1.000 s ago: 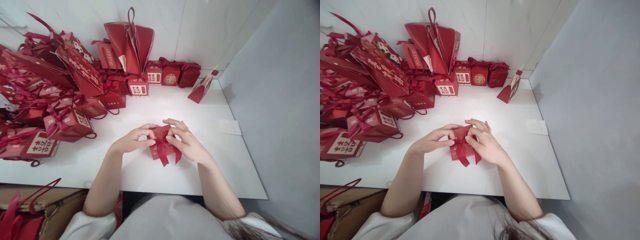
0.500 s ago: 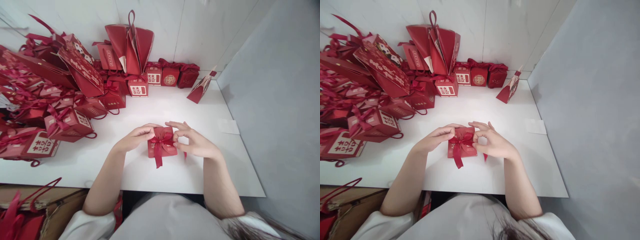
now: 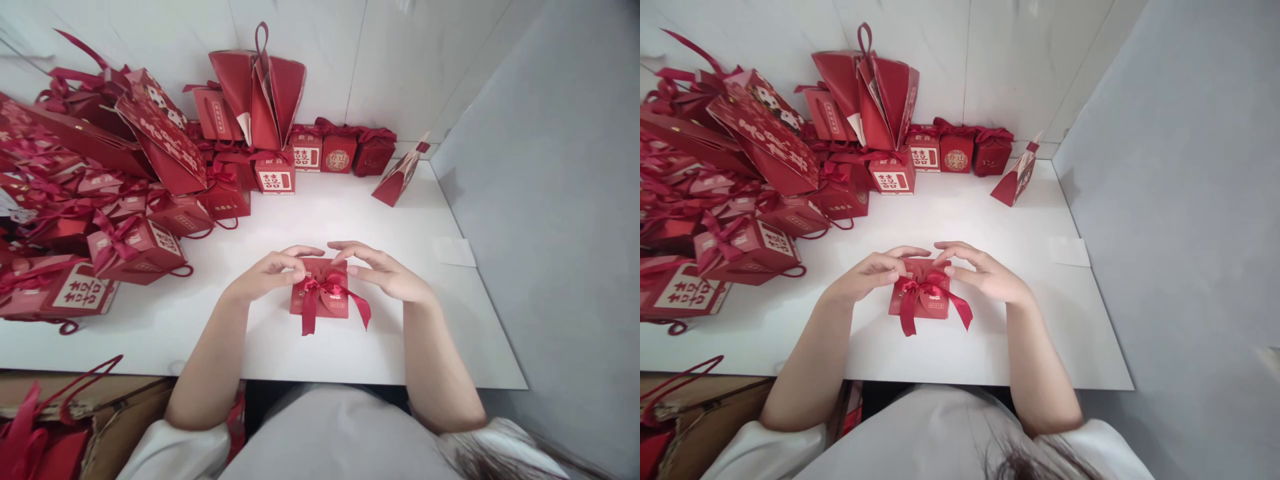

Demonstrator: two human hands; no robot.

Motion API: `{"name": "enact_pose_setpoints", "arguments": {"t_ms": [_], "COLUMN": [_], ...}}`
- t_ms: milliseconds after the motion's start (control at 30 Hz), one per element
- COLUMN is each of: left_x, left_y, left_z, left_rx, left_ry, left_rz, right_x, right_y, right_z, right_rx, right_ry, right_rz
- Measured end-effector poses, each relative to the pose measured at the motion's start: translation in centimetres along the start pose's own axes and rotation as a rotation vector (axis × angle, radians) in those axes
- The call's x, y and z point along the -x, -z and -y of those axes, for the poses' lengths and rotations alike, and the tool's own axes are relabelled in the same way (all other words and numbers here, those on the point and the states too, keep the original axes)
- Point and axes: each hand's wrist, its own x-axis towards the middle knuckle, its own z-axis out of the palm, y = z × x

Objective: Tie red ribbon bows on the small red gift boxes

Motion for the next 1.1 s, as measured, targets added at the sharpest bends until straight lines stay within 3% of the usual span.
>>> {"name": "enact_pose_setpoints", "arguments": {"t_ms": [300,700,1100], "left_x": [-0.4,-0.1,0.0], "left_y": [-0.5,-0.7,-0.7], "left_z": [-0.1,-0.6,-1.2], "left_rx": [-0.043,-0.099,-0.236], "left_ry": [0.003,-0.025,0.005], "left_rz": [0.013,-0.093,-0.122], "right_x": [-1.3,-1.8,-1.9], "right_y": [-2.0,-2.4,-2.0], "right_z": [-1.1,-1.2,-1.5], "right_rx": [-0.191,-0.283,-0.175], "right_ry": [0.085,0.111,0.087], "right_rz": [0.042,0.049,0.029]}}
